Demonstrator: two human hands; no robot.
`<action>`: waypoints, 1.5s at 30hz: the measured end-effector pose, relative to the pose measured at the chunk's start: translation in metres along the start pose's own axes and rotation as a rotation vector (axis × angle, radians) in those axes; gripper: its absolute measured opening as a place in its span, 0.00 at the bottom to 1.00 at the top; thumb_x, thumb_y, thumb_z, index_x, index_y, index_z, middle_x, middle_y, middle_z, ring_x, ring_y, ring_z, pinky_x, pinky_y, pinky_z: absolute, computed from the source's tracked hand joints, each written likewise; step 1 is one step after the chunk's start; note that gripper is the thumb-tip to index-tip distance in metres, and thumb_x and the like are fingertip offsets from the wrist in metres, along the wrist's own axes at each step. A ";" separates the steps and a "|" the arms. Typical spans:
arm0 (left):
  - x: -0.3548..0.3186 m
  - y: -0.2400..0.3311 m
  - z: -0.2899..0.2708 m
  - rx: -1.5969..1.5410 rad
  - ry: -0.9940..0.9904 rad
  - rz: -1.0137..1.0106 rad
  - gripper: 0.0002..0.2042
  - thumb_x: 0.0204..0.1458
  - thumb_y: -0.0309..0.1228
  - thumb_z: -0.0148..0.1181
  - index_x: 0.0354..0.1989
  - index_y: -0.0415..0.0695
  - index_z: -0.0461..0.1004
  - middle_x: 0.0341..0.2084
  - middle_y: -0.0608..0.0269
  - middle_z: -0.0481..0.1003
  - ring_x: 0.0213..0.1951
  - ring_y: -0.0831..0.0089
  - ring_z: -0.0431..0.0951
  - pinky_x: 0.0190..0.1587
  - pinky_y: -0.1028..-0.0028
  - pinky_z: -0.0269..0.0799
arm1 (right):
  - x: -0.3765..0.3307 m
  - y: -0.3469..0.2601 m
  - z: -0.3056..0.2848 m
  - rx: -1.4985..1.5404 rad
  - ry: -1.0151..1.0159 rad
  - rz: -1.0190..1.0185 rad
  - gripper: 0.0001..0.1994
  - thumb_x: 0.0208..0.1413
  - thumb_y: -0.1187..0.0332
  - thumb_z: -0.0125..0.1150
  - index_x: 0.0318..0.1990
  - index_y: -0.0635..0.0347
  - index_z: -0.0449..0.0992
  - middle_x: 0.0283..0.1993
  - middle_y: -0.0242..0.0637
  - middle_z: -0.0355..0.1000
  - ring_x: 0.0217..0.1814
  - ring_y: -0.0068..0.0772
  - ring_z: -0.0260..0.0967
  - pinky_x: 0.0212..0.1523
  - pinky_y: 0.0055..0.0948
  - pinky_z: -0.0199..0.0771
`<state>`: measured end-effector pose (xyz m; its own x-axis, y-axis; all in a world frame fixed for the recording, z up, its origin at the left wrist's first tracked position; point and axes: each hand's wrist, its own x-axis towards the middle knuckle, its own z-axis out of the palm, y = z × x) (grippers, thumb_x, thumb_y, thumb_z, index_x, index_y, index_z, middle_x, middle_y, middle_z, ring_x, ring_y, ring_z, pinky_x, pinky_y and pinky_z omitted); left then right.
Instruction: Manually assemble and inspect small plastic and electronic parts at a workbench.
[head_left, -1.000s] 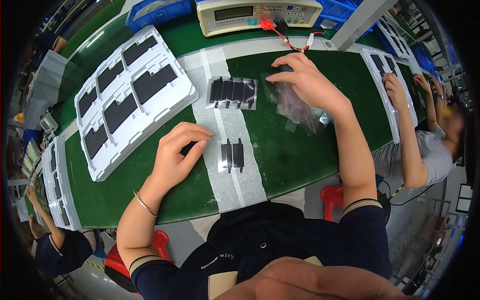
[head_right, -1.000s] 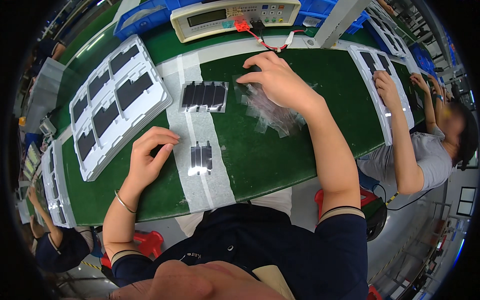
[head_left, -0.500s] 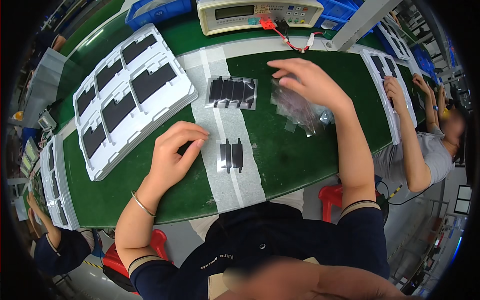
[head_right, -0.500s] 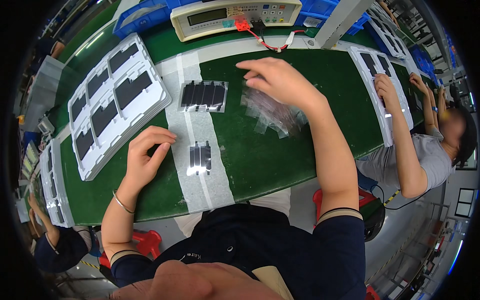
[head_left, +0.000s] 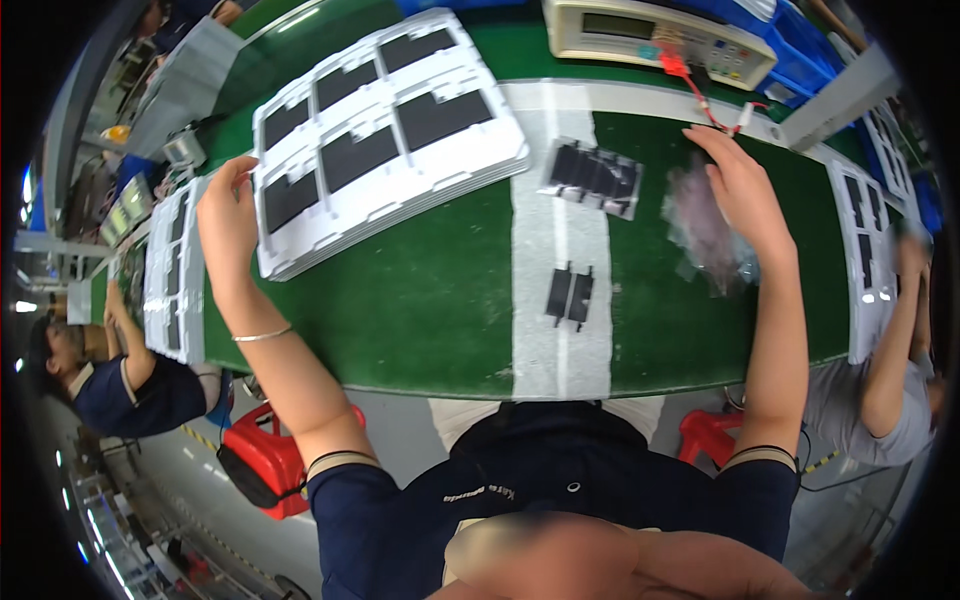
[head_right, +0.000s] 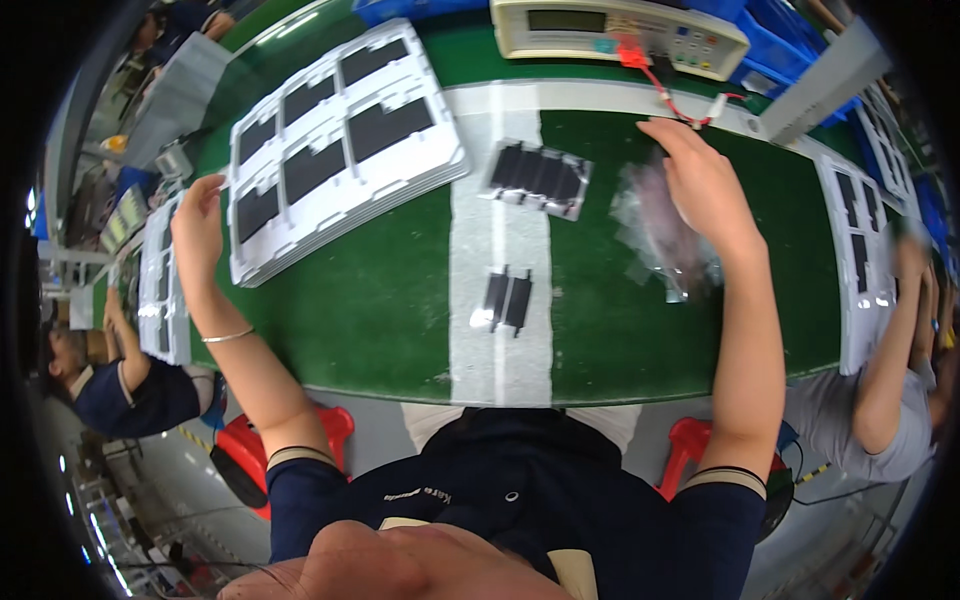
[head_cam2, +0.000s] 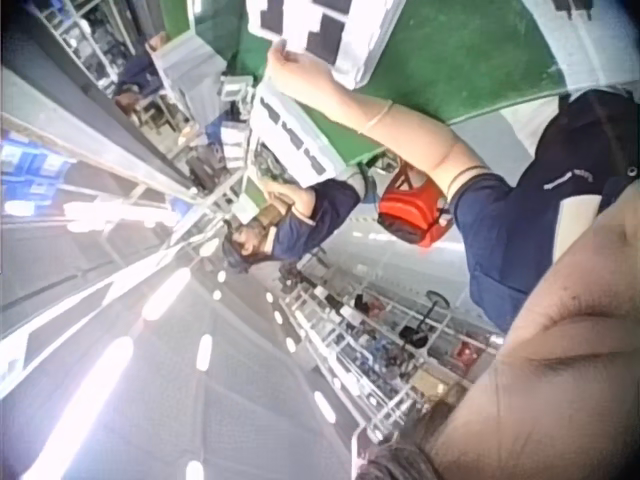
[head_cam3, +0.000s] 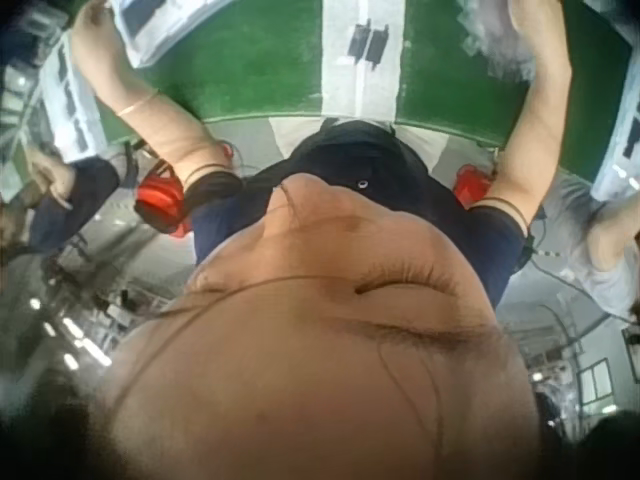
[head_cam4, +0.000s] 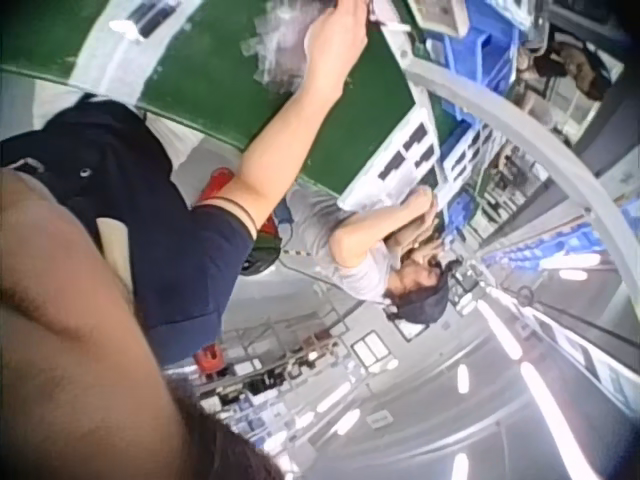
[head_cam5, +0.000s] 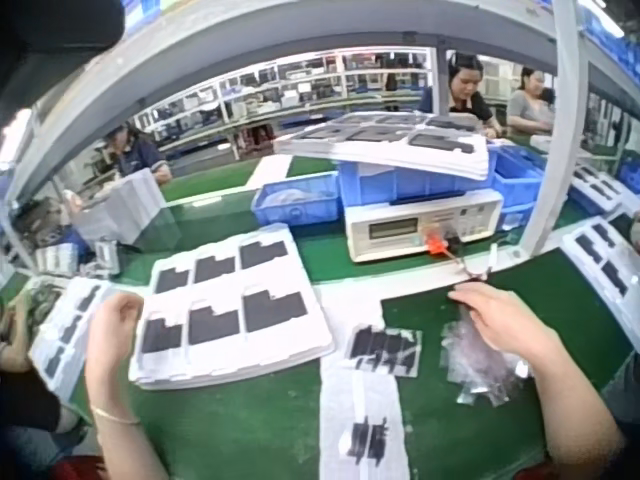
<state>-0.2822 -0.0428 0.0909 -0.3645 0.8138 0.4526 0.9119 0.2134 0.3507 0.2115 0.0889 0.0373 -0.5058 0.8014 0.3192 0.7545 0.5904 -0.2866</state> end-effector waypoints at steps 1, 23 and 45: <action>0.001 -0.003 0.000 0.056 -0.017 -0.049 0.11 0.47 0.18 0.49 0.38 0.41 0.74 0.35 0.54 0.77 0.40 0.62 0.77 0.42 0.71 0.70 | 0.000 0.002 0.000 -0.012 0.014 0.011 0.18 0.49 0.79 0.48 0.49 0.58 0.69 0.51 0.41 0.68 0.51 0.46 0.66 0.51 0.37 0.67; 0.006 -0.044 0.003 0.110 -0.100 -0.017 0.20 0.30 0.26 0.69 0.37 0.39 0.75 0.31 0.59 0.74 0.35 0.62 0.74 0.40 0.71 0.68 | 0.004 -0.019 -0.007 0.205 0.187 0.035 0.08 0.51 0.75 0.53 0.39 0.61 0.74 0.38 0.39 0.72 0.38 0.41 0.71 0.40 0.30 0.70; -0.099 0.170 0.086 -1.377 -0.929 -0.203 0.13 0.57 0.33 0.50 0.41 0.34 0.71 0.32 0.57 0.75 0.33 0.76 0.76 0.34 0.78 0.71 | -0.019 -0.096 0.020 1.188 -0.265 0.195 0.09 0.48 0.69 0.64 0.33 0.62 0.71 0.24 0.26 0.68 0.26 0.14 0.62 0.27 0.18 0.61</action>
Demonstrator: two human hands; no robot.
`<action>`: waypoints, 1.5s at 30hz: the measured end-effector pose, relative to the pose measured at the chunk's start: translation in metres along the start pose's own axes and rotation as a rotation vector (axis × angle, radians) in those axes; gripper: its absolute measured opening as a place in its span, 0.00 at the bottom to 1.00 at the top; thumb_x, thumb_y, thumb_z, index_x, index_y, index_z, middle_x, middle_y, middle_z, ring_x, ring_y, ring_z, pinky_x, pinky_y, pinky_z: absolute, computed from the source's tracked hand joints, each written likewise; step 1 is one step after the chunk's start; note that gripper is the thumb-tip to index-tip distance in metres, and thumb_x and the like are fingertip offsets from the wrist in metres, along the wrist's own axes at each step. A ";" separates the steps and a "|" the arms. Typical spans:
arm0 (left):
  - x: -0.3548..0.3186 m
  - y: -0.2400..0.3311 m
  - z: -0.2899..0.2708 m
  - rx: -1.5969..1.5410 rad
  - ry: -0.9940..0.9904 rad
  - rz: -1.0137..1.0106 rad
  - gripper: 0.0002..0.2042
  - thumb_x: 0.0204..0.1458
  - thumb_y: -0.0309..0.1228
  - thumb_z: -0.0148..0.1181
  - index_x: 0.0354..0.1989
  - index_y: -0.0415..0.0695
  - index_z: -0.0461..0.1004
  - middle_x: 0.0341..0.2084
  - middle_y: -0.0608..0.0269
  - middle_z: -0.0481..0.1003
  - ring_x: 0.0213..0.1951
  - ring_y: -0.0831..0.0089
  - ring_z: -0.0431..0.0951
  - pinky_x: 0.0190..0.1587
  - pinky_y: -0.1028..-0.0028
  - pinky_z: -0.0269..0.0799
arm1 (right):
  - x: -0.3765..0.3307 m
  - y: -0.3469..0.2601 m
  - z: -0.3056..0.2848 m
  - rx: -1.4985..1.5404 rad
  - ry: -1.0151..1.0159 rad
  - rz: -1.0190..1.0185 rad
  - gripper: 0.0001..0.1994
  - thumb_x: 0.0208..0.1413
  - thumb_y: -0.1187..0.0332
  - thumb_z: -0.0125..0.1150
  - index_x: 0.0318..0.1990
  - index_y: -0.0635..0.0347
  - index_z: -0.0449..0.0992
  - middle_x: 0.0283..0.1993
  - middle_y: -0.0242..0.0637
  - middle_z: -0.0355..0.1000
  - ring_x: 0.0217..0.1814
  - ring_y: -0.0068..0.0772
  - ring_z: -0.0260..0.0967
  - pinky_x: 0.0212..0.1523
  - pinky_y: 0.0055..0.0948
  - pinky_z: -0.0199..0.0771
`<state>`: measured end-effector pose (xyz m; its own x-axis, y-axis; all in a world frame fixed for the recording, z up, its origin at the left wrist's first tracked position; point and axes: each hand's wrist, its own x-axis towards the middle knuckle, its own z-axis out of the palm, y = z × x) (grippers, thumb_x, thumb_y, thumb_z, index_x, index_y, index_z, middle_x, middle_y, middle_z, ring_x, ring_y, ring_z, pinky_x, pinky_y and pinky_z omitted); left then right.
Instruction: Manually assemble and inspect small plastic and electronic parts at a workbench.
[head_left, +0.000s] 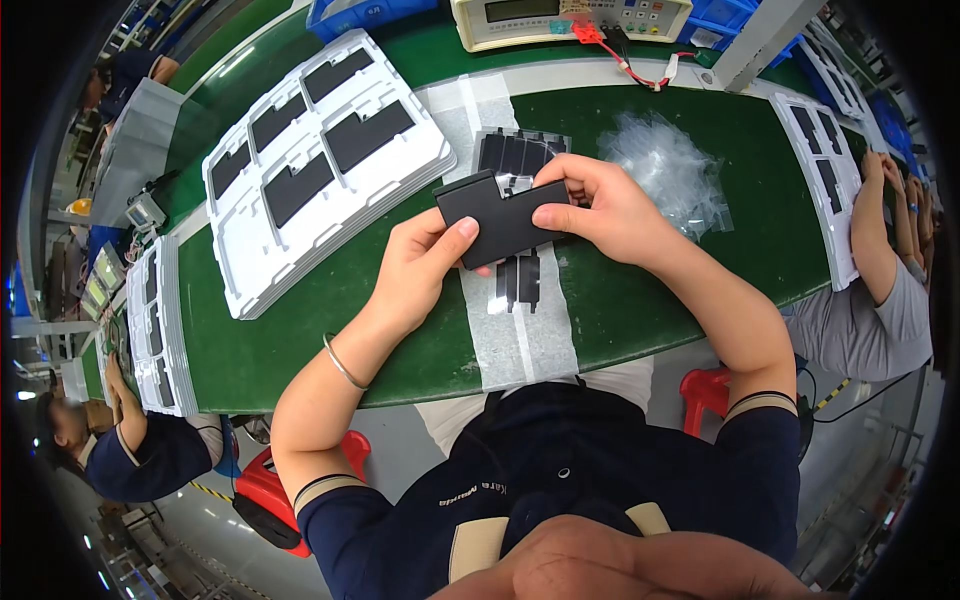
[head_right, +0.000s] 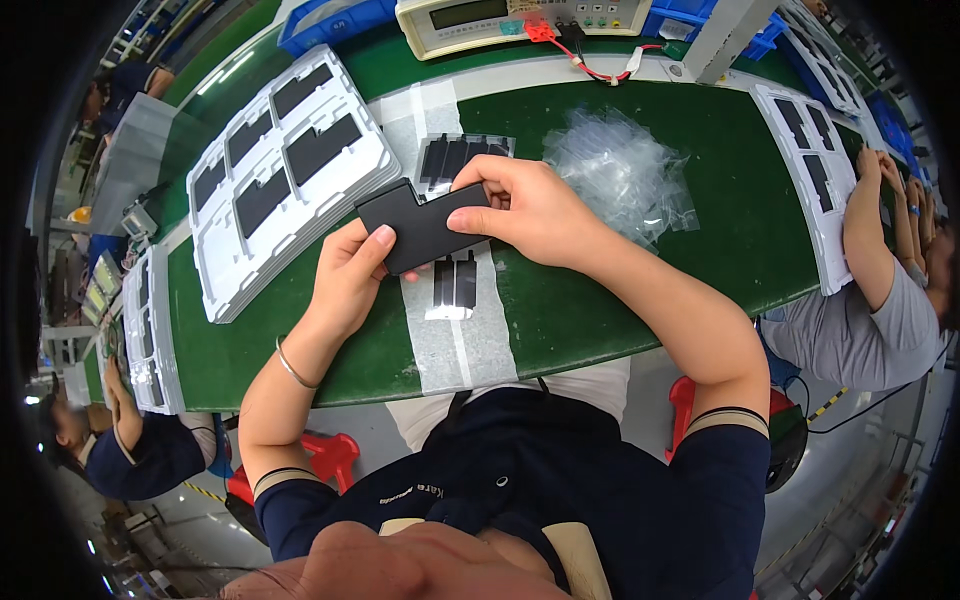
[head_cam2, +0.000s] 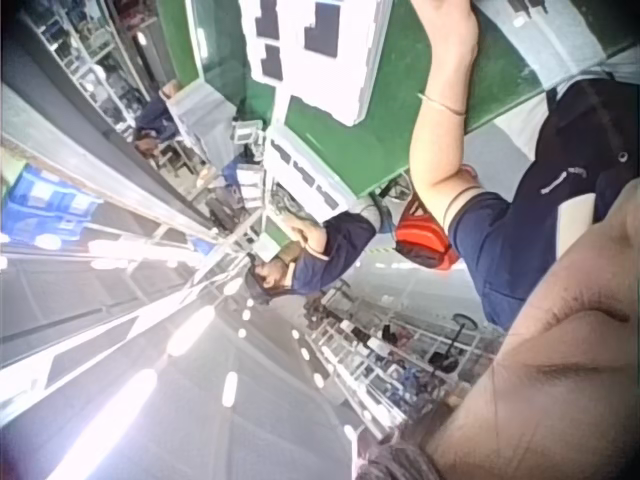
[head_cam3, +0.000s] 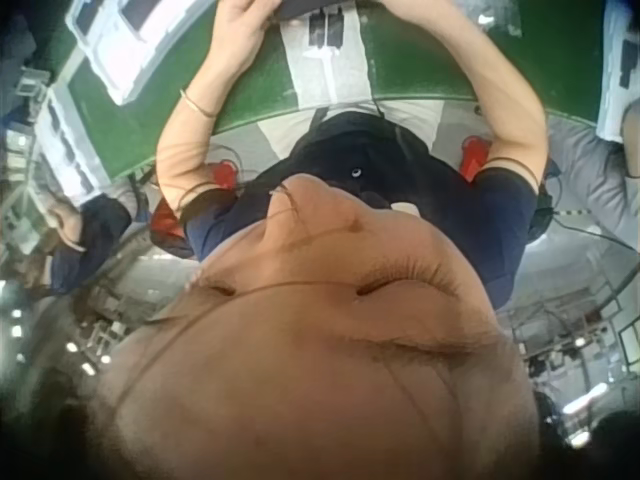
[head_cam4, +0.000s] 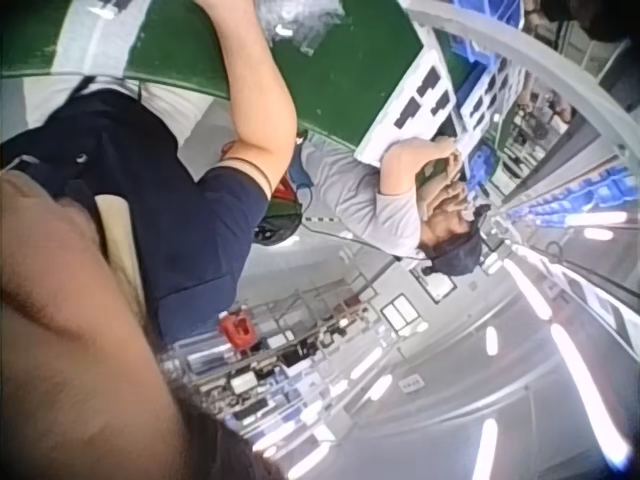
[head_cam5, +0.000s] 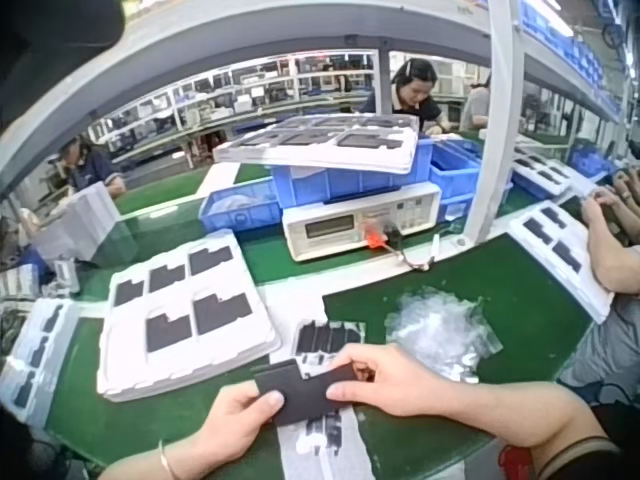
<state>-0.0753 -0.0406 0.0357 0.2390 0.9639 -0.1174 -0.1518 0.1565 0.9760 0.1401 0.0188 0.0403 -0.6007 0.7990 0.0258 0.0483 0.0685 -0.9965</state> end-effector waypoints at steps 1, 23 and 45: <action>-0.002 -0.001 -0.001 -0.018 -0.043 -0.020 0.14 0.58 0.34 0.49 0.42 0.34 0.71 0.32 0.56 0.75 0.33 0.75 0.76 0.34 0.77 0.72 | 0.000 0.001 0.000 0.040 0.011 0.000 0.08 0.49 0.69 0.63 0.33 0.62 0.71 0.25 0.26 0.69 0.27 0.14 0.62 0.28 0.18 0.61; -0.018 0.008 0.020 0.356 -0.234 0.006 0.16 0.60 0.33 0.41 0.27 0.34 0.68 0.16 0.63 0.68 0.15 0.79 0.69 0.17 0.79 0.63 | -0.006 -0.010 0.014 -0.215 -0.121 -0.113 0.09 0.53 0.68 0.56 0.25 0.65 0.72 0.21 0.32 0.66 0.23 0.21 0.60 0.24 0.23 0.59; -0.019 -0.002 0.017 -0.081 -0.219 -0.008 0.14 0.60 0.30 0.42 0.44 0.29 0.67 0.31 0.51 0.75 0.31 0.69 0.78 0.33 0.74 0.76 | -0.011 -0.018 -0.003 -0.231 -0.084 -0.279 0.17 0.47 0.71 0.60 0.47 0.63 0.74 0.38 0.36 0.73 0.37 0.24 0.70 0.42 0.23 0.68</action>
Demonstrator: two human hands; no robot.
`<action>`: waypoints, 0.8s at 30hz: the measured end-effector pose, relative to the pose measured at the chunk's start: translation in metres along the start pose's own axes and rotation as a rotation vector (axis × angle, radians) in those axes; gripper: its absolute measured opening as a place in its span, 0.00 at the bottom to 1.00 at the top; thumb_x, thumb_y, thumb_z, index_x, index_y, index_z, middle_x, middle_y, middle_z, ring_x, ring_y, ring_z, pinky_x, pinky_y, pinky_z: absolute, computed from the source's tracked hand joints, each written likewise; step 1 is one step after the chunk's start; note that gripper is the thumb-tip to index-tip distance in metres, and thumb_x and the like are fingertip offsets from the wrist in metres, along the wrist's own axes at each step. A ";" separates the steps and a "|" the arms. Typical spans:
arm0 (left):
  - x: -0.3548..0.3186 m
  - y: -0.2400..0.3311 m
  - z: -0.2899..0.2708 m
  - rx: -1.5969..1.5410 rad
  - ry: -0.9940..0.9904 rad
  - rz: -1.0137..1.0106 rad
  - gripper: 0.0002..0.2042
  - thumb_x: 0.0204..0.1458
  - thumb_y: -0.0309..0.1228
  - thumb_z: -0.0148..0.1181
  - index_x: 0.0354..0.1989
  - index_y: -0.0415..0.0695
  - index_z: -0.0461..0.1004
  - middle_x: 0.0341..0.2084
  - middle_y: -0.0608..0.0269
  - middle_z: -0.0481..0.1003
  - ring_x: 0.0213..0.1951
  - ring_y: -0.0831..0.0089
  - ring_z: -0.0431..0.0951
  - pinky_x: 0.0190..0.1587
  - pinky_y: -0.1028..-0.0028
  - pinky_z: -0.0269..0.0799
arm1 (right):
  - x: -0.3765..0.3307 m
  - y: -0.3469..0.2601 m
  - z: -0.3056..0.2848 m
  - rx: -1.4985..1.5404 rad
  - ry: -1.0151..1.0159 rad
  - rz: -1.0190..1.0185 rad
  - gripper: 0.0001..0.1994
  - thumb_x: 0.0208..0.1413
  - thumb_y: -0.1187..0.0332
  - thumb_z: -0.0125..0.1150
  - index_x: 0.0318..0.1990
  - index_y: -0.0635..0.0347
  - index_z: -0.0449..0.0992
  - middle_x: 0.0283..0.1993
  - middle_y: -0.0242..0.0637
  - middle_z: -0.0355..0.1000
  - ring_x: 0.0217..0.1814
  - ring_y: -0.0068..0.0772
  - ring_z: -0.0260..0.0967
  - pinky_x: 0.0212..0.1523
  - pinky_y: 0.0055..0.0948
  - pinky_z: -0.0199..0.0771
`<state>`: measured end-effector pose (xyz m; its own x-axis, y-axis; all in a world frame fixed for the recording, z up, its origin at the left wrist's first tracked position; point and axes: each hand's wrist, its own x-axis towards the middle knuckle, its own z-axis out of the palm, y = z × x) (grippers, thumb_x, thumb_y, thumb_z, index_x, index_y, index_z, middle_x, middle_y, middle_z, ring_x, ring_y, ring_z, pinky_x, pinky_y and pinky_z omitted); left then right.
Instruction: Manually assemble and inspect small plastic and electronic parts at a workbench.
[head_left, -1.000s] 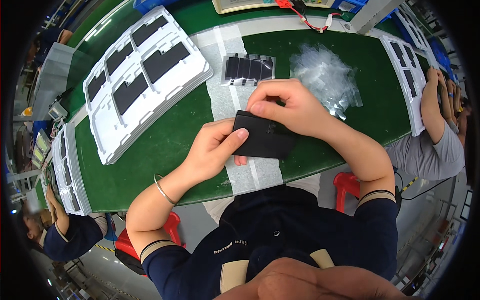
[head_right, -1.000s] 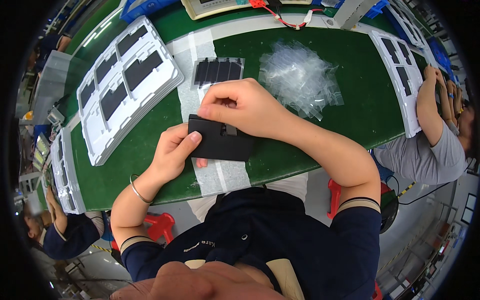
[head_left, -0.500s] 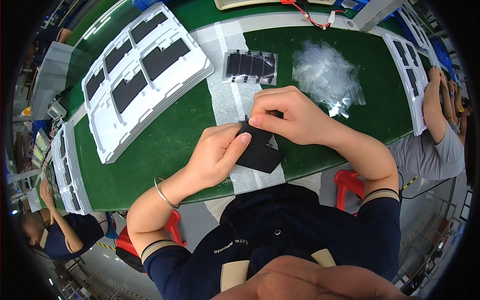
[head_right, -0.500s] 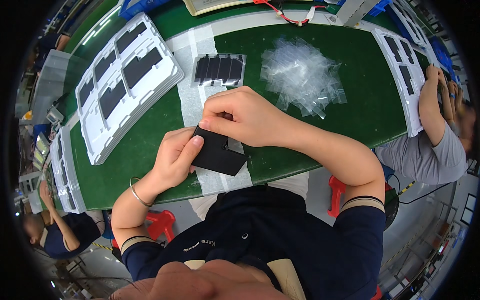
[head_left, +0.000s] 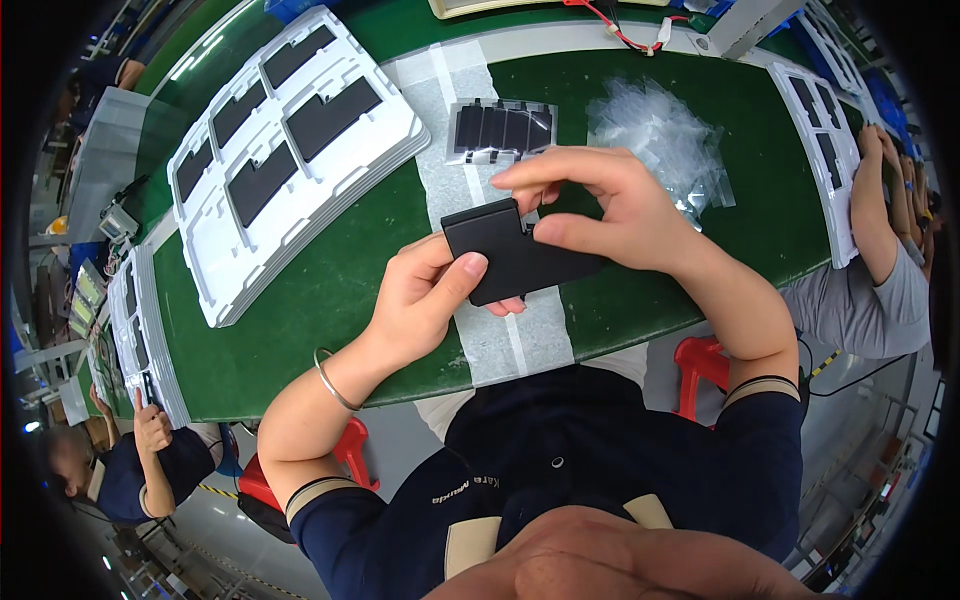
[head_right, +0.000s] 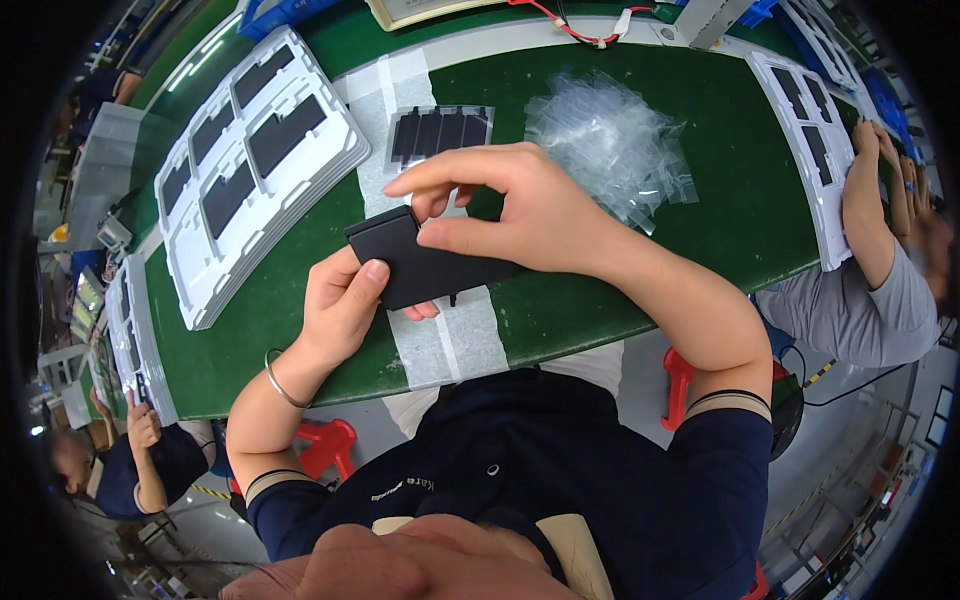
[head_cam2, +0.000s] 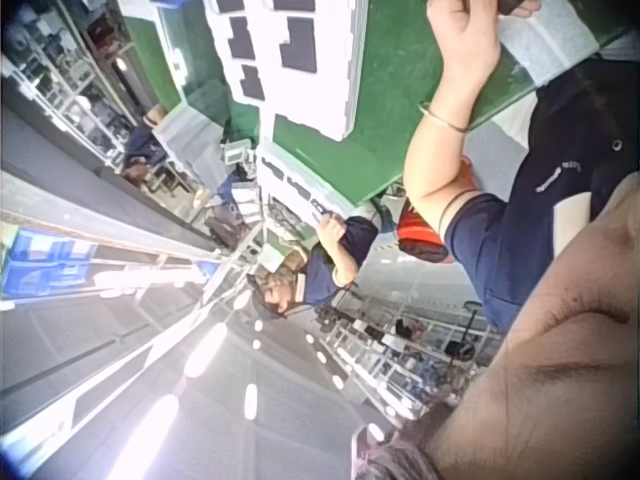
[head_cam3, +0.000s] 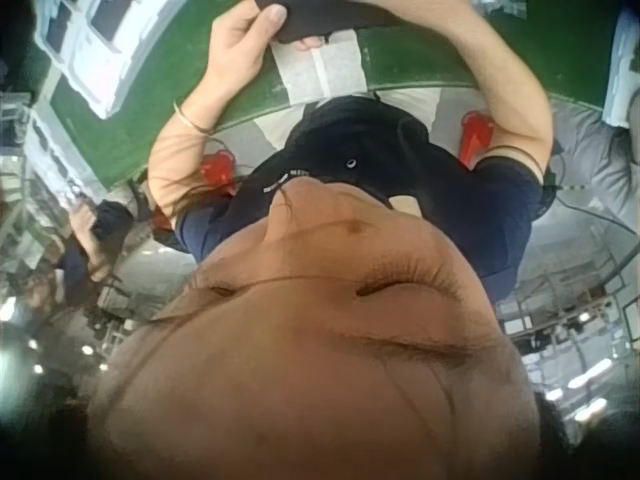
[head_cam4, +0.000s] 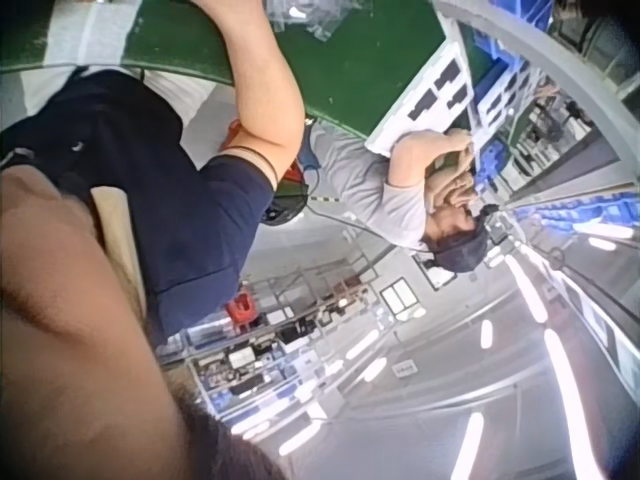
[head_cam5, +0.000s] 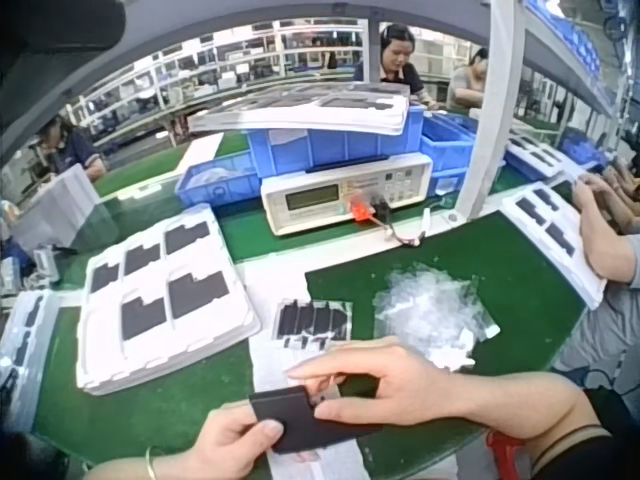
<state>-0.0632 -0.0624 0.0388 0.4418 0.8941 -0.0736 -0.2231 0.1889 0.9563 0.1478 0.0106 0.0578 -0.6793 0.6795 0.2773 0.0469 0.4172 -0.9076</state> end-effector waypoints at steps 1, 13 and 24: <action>0.000 0.000 -0.001 0.002 -0.006 0.001 0.14 0.60 0.30 0.42 0.44 0.29 0.67 0.31 0.50 0.74 0.31 0.69 0.78 0.33 0.74 0.76 | 0.000 0.002 0.004 -0.009 0.038 -0.038 0.16 0.45 0.71 0.63 0.45 0.58 0.75 0.38 0.34 0.75 0.37 0.25 0.72 0.40 0.24 0.69; -0.001 -0.003 -0.005 -0.025 -0.018 0.048 0.14 0.59 0.29 0.44 0.44 0.28 0.67 0.33 0.49 0.74 0.32 0.68 0.78 0.35 0.73 0.75 | 0.000 -0.007 0.006 0.296 -0.053 0.155 0.16 0.43 0.75 0.65 0.43 0.58 0.75 0.35 0.33 0.74 0.36 0.24 0.71 0.39 0.23 0.69; 0.002 0.000 -0.028 1.177 -0.340 0.513 0.17 0.44 0.30 0.59 0.43 0.35 0.71 0.46 0.51 0.71 0.51 0.53 0.69 0.53 0.61 0.66 | -0.015 -0.008 -0.026 -0.674 0.143 -0.484 0.11 0.33 0.79 0.66 0.30 0.64 0.75 0.28 0.37 0.71 0.25 0.32 0.65 0.24 0.26 0.64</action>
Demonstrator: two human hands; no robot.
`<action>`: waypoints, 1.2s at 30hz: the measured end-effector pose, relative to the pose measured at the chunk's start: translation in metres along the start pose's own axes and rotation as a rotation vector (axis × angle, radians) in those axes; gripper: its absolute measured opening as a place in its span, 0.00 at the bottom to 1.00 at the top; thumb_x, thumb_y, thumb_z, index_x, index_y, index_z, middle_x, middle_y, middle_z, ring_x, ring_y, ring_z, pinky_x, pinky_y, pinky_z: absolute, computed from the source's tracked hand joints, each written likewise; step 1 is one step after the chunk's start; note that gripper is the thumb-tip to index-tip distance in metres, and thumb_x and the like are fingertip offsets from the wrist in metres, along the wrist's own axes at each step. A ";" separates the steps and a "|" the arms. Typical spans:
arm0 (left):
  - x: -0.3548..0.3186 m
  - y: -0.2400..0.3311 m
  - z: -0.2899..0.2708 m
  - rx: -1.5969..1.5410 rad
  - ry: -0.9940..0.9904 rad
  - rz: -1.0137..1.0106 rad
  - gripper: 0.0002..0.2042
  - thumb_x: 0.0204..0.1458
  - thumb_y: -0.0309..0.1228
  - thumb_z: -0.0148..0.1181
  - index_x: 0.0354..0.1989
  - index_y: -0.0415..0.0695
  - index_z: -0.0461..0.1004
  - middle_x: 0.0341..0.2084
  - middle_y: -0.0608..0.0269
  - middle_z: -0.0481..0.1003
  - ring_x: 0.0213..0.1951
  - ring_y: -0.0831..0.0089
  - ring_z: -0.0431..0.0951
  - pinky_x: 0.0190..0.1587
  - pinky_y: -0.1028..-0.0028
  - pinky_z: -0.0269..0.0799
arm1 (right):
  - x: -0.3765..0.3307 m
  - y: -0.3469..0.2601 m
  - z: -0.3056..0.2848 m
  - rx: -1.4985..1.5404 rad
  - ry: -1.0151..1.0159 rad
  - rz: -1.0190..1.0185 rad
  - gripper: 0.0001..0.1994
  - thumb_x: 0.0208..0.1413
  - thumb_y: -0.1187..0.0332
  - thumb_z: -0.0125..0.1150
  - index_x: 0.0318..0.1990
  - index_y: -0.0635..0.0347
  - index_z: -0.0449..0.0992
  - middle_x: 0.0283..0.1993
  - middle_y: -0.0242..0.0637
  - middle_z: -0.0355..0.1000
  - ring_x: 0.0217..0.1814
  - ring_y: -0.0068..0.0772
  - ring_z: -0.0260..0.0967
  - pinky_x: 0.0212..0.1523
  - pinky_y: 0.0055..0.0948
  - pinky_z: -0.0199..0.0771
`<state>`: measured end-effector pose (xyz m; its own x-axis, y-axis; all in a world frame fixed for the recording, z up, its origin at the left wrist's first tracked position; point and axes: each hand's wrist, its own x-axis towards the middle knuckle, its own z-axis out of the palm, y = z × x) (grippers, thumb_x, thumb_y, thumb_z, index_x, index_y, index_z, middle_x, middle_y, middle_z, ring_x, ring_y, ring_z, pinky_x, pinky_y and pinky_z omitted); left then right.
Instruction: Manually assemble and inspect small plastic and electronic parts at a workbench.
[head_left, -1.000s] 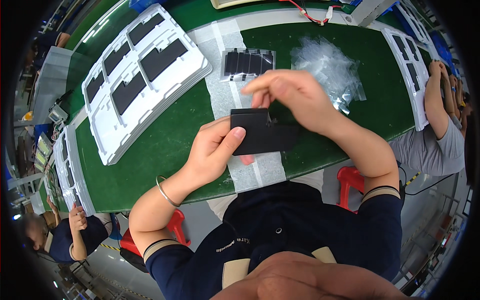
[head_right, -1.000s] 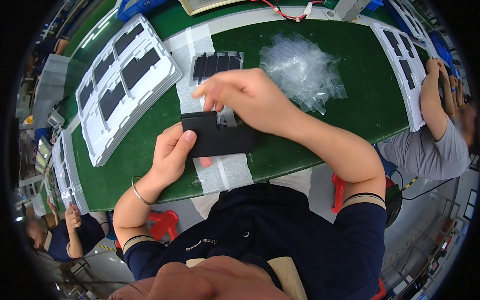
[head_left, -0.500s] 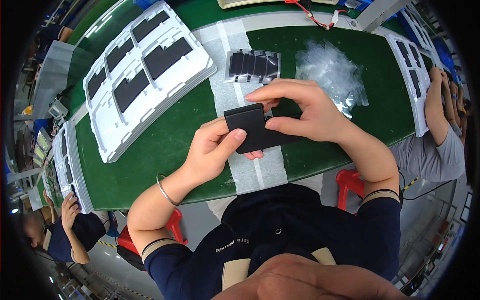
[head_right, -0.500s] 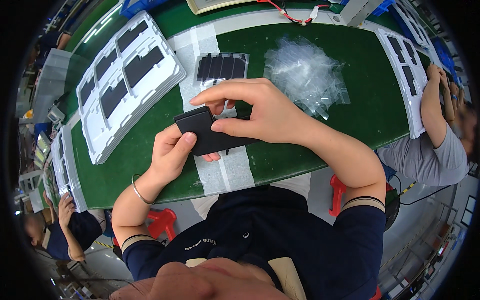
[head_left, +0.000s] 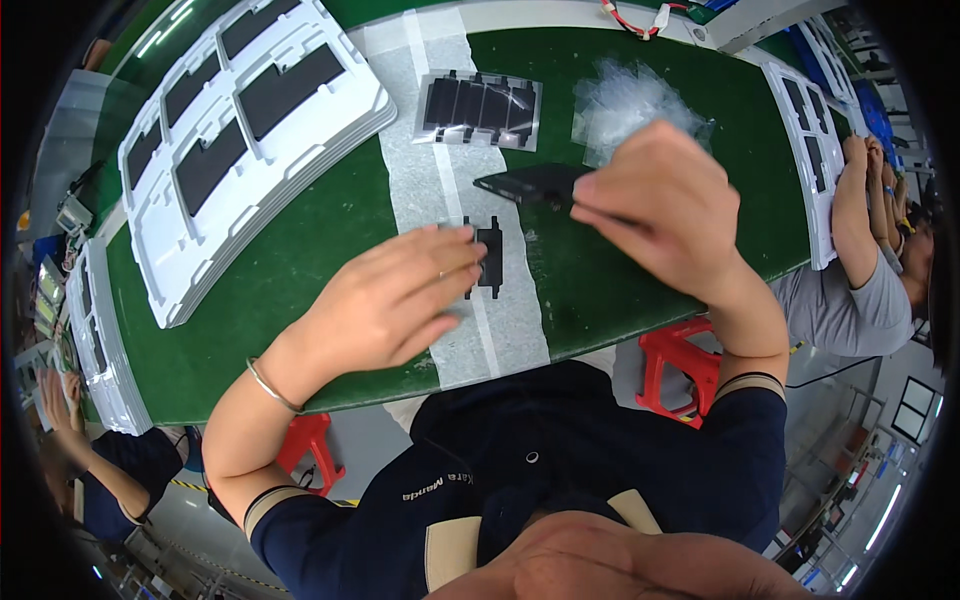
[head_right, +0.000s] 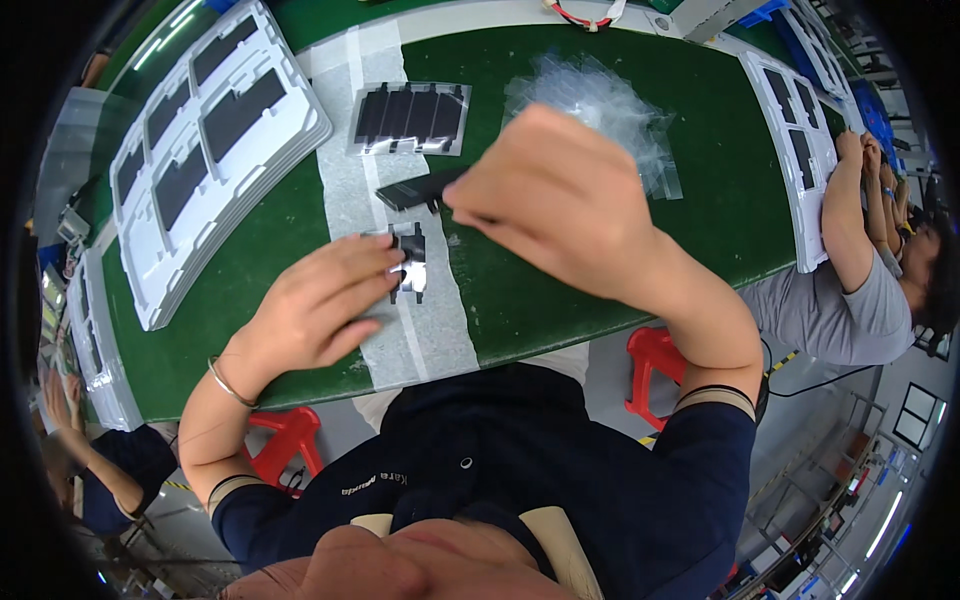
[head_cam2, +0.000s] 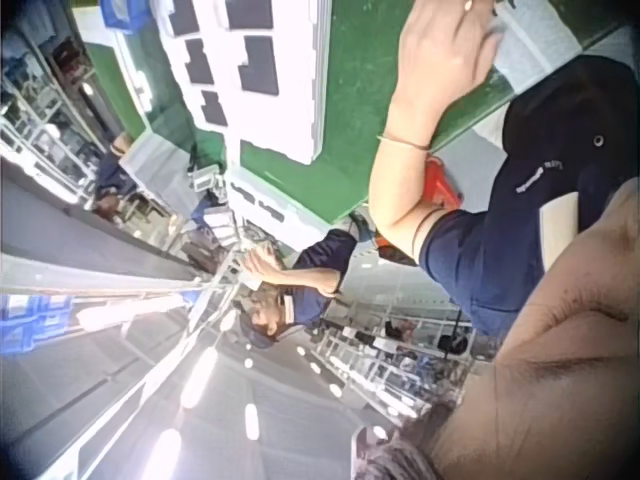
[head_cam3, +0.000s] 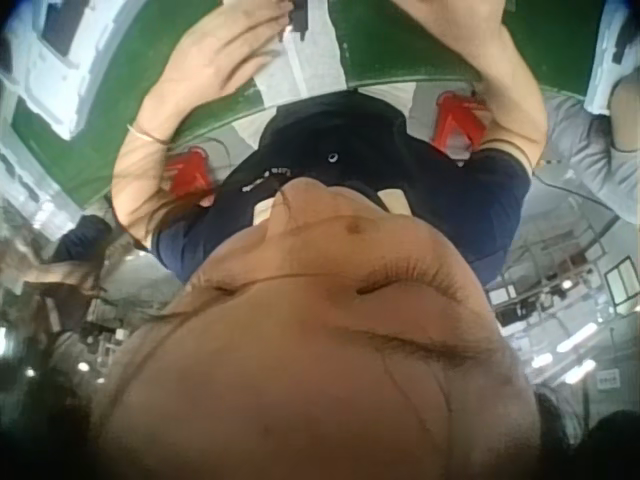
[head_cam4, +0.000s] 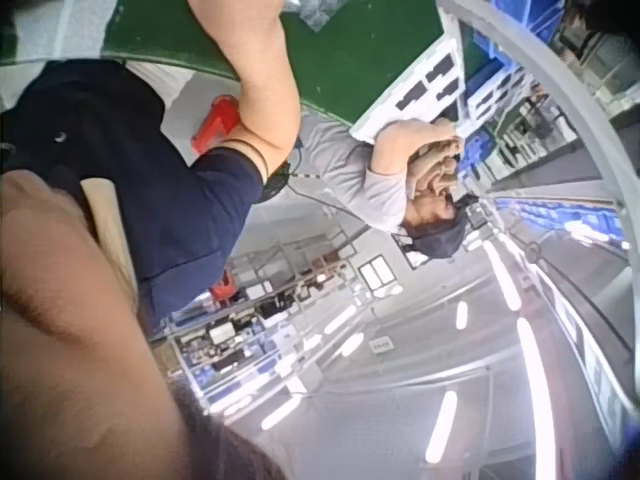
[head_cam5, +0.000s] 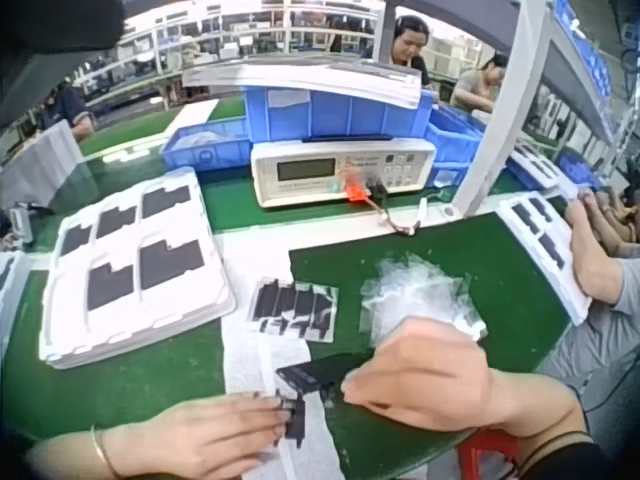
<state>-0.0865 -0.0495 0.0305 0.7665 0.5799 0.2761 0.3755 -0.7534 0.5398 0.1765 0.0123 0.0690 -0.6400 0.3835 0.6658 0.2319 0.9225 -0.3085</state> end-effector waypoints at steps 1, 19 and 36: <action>-0.001 0.001 0.001 0.025 -0.048 0.023 0.18 0.43 0.31 0.60 0.43 0.35 0.71 0.46 0.51 0.70 0.52 0.54 0.69 0.53 0.61 0.66 | -0.007 0.001 0.006 -0.061 -0.008 -0.062 0.11 0.32 0.76 0.65 0.29 0.64 0.74 0.26 0.36 0.69 0.24 0.32 0.65 0.22 0.25 0.64; 0.002 -0.002 0.000 -0.005 -0.134 -0.043 0.23 0.32 0.30 0.62 0.41 0.32 0.72 0.48 0.47 0.69 0.52 0.51 0.68 0.52 0.63 0.69 | -0.024 -0.002 0.000 0.019 -0.804 0.359 0.43 0.23 0.48 0.69 0.55 0.53 0.66 0.60 0.50 0.54 0.57 0.54 0.53 0.52 0.46 0.57; 0.002 -0.005 0.006 -0.007 -0.110 -0.061 0.21 0.34 0.28 0.63 0.41 0.34 0.73 0.48 0.47 0.68 0.52 0.53 0.68 0.51 0.66 0.71 | -0.034 -0.009 0.023 0.251 -0.583 0.423 0.41 0.14 0.59 0.73 0.49 0.54 0.72 0.56 0.47 0.58 0.53 0.47 0.54 0.47 0.43 0.58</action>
<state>-0.0838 -0.0463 0.0233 0.7952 0.5865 0.1539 0.4195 -0.7155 0.5587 0.1799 -0.0101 0.0337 -0.8333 0.5528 0.0113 0.4145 0.6381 -0.6488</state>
